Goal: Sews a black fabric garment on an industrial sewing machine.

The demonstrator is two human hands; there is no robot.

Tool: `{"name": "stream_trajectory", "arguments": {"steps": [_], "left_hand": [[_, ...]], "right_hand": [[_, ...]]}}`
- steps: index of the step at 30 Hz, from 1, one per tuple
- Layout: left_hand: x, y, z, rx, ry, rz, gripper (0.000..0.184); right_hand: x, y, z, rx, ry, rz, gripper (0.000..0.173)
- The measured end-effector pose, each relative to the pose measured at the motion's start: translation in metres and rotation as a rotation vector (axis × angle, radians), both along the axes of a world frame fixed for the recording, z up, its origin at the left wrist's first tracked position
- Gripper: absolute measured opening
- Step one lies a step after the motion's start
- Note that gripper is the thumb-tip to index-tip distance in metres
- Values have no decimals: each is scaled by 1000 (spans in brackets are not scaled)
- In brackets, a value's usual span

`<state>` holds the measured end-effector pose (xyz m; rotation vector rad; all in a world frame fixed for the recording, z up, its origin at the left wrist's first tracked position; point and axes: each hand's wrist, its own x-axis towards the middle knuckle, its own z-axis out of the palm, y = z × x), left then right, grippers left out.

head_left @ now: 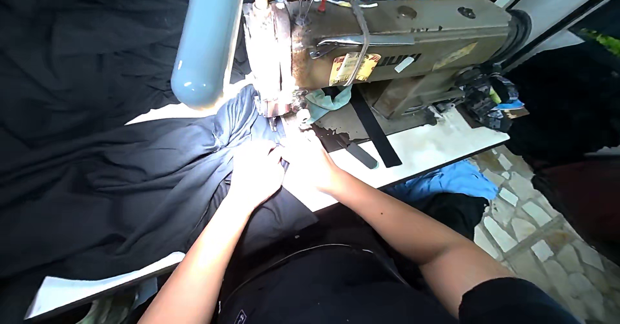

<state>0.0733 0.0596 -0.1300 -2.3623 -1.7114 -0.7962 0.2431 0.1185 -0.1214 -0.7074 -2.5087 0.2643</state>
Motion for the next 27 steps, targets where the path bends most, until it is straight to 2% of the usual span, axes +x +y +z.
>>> {"name": "stream_trajectory", "arguments": {"steps": [4,9,11,13,16,17,21,23,27], "left_hand": [[-2,9,2,-40,11,30,31],[-4,17,1,-56,3,58,32],[-3,20,3,-72,5,82,30],[-3,21,3,-96,5,93,31],[-3,22,2,-117,9,109,33],[-3,22,1,-117,1,104,34],[-2,20,3,-129,21,93,35],[0,20,4,-118,52,101,36],[0,21,6,-129,57,118,34]], "right_hand": [[-8,10,8,-49,-121,-46,27],[-13,18,5,-28,-73,-69,27],[-14,20,7,-53,-132,-83,29],[-6,19,10,-134,-93,-73,29],[37,19,18,-207,25,-96,25],[58,24,22,-135,56,-155,23],[163,63,39,56,69,-622,34],[200,81,25,103,118,-772,41],[219,88,-13,161,146,-777,48]]}}
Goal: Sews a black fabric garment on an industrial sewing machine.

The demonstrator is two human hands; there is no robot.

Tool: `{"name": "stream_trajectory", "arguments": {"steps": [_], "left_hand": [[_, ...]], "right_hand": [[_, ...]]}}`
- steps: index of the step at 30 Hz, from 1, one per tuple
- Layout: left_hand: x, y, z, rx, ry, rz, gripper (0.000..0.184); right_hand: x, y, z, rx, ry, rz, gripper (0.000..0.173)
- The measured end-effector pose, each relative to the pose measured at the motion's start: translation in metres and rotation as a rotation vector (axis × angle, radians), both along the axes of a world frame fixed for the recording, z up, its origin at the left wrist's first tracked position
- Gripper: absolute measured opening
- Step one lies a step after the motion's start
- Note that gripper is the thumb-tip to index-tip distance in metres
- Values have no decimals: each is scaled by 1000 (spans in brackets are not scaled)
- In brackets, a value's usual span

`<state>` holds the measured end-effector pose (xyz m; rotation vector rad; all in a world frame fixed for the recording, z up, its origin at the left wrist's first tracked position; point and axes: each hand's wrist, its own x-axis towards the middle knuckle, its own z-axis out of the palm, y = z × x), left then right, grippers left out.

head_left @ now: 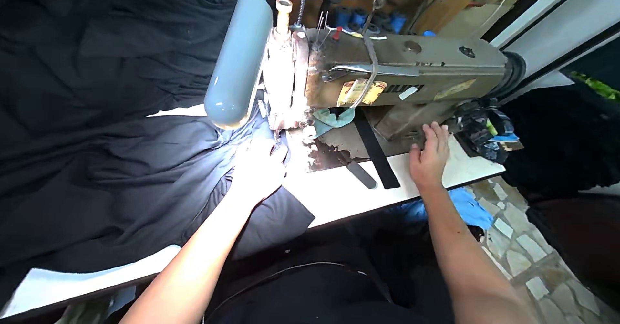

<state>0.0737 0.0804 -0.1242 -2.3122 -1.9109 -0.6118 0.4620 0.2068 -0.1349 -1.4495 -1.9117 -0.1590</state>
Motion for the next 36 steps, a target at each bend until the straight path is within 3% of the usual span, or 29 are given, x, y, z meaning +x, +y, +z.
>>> {"name": "stream_trajectory", "arguments": {"steps": [6,9,11,16,19,23,26,32,36], "left_hand": [[0,6,-1,-38,-4,29,37],[-2,7,-4,-43,-10,29,40],[-2,7,-3,-32,-12,22,39],[-1,7,-1,-6,-13,13,37],[-1,8,-2,-1,-5,16,37],[0,8,0,-36,8,40,36],[2,7,4,-43,17,53,36],[3,6,4,-79,-15,77,39],[2,6,0,-9,-16,62,37]], "right_hand": [[0,-1,-3,38,0,6,48],[-4,-9,7,-209,-86,-25,38],[-3,-6,14,-255,-113,-26,36],[7,-3,46,-19,-40,-21,36],[20,15,84,104,-36,-76,40],[40,62,148,21,224,-183,55],[52,101,174,-157,373,-203,58],[56,147,183,-439,421,-247,54],[58,145,176,-364,371,-285,58]]}}
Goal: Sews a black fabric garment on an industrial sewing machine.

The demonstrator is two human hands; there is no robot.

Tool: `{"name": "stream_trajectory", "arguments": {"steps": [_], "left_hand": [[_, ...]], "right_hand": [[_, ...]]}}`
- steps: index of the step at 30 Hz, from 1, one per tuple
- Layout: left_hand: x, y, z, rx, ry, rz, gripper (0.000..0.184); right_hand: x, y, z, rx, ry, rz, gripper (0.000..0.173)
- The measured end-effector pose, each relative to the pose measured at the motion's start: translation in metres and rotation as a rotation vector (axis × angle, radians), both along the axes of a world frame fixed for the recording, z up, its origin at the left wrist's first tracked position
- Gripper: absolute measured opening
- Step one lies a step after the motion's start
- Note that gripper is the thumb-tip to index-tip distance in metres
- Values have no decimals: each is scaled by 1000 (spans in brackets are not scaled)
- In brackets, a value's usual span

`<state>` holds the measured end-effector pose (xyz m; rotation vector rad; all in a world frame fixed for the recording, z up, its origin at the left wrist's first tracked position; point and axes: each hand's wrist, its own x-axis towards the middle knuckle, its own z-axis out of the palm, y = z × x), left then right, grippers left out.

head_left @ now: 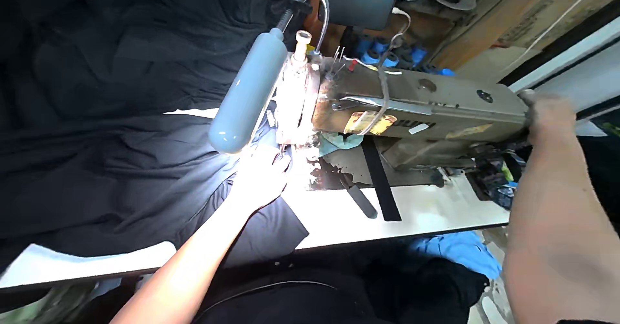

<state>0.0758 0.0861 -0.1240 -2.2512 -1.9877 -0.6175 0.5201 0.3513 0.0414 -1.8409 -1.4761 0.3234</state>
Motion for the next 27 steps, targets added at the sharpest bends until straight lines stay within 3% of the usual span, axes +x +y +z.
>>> {"name": "stream_trajectory", "arguments": {"steps": [3,6,13,15,19,25,27], "left_hand": [[0,0,-2,48,10,-18,37],[1,1,-1,49,4,-10,35],[-12,1,-6,30,36,-105,49],[-23,2,-8,71,74,-154,49],[-44,8,-11,114,77,-228,46],[-62,14,-4,54,114,-271,48],[-63,14,-2,44,112,-258,49]], "right_hand": [[-11,-39,-41,281,106,-74,51],[0,-52,-91,364,224,-131,46],[4,-39,-37,303,80,-57,49],[-4,-40,-44,329,164,-77,47],[-3,-40,-77,427,567,-13,41],[8,-39,-59,347,474,25,40],[3,-40,-65,384,557,36,35]]}}
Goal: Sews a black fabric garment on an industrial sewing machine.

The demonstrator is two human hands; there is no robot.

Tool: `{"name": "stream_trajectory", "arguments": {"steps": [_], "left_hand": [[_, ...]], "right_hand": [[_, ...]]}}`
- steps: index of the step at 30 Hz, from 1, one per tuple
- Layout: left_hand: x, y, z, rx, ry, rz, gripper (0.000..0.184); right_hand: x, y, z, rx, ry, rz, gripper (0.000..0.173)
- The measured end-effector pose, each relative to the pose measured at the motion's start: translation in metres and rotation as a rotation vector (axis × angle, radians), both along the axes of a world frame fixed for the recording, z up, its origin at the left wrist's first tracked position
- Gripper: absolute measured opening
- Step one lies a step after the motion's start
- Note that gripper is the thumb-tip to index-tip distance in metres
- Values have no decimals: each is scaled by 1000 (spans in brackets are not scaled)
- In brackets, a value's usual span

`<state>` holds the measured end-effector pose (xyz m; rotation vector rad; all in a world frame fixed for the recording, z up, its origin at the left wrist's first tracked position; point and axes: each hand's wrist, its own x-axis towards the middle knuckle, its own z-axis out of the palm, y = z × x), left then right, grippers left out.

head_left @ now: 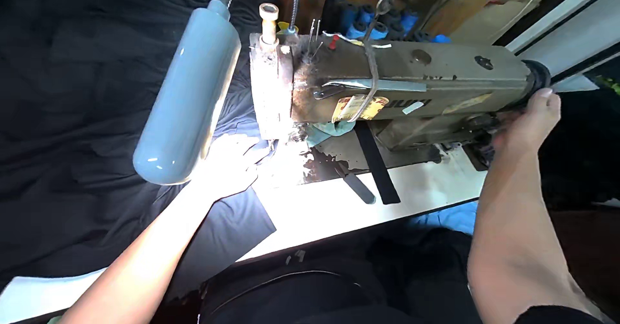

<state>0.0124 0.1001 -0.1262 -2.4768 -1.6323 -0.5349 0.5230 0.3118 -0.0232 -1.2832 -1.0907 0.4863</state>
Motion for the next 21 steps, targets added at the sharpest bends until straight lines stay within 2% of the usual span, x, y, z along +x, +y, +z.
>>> {"name": "stream_trajectory", "arguments": {"steps": [3,6,8,10,11,12,14,16,19,21], "left_hand": [[-6,1,6,25,-25,23,48],[-13,4,8,79,-35,69,36],[-7,8,19,28,33,128,14],[2,13,33,-70,95,194,6],[4,16,37,-81,103,194,8],[2,19,40,-78,101,182,12],[0,23,50,-124,108,166,16],[2,25,63,-152,126,173,14],[8,32,87,-256,82,280,18],[5,41,87,-113,-41,277,13]], "right_hand": [[-2,3,-13,47,150,28,38],[-3,-2,-8,-7,-32,-131,37],[-17,-30,3,90,-165,-159,50],[-54,-78,6,309,-214,-32,43],[-83,-103,2,368,-174,113,31],[-113,-127,-9,343,-113,312,19],[-177,-156,-31,55,-1,728,15],[-232,-156,-41,-284,55,932,22],[-294,-132,-38,-616,199,871,21],[-321,-121,-36,-770,275,821,19]]}}
